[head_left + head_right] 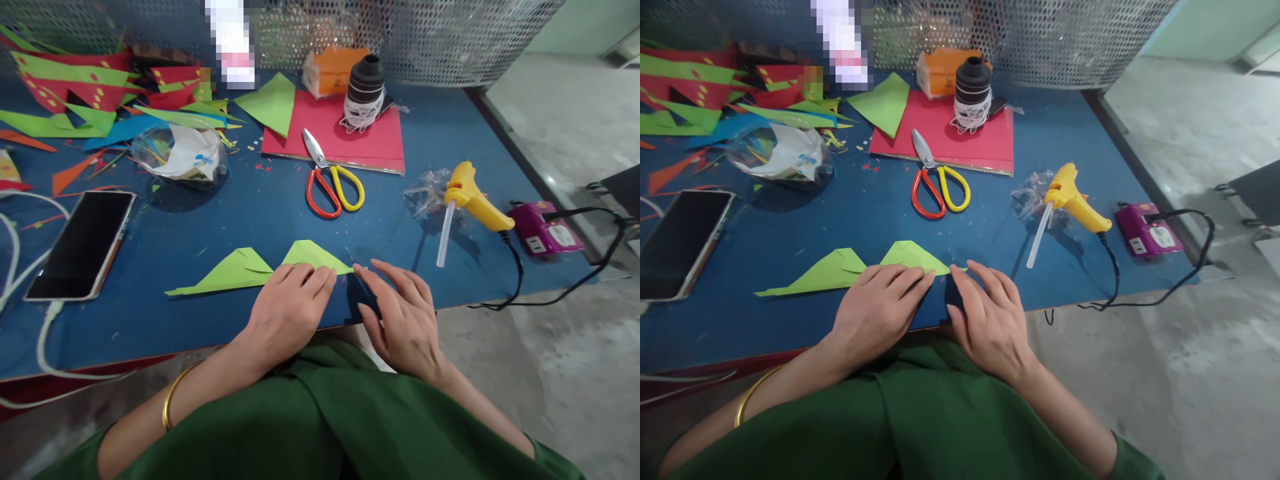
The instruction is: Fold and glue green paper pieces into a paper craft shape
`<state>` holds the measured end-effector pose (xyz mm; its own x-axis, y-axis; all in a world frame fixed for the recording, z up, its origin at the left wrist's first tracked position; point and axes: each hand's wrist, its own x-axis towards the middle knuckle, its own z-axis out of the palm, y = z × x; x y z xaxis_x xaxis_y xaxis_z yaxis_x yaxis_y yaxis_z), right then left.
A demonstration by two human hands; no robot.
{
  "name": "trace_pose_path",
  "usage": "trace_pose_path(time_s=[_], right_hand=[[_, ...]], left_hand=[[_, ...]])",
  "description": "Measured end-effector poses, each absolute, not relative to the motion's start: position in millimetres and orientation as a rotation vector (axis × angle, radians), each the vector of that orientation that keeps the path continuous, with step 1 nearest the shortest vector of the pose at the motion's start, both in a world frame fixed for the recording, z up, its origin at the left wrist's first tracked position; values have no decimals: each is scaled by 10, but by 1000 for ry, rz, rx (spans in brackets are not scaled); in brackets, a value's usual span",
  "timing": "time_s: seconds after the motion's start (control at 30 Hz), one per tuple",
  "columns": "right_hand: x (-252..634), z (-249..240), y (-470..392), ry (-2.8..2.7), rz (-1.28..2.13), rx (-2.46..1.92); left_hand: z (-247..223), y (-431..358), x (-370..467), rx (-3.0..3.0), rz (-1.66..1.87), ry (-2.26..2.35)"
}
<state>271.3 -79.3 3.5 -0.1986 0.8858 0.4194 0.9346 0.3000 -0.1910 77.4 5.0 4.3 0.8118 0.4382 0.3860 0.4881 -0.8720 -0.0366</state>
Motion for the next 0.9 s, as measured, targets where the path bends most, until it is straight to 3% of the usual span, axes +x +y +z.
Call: trace_pose_path(time_s=[0.9], right_hand=[[2623, -37, -829, -2234, -147, -1658]], left_hand=[[35, 34, 772, -2862, -540, -702]])
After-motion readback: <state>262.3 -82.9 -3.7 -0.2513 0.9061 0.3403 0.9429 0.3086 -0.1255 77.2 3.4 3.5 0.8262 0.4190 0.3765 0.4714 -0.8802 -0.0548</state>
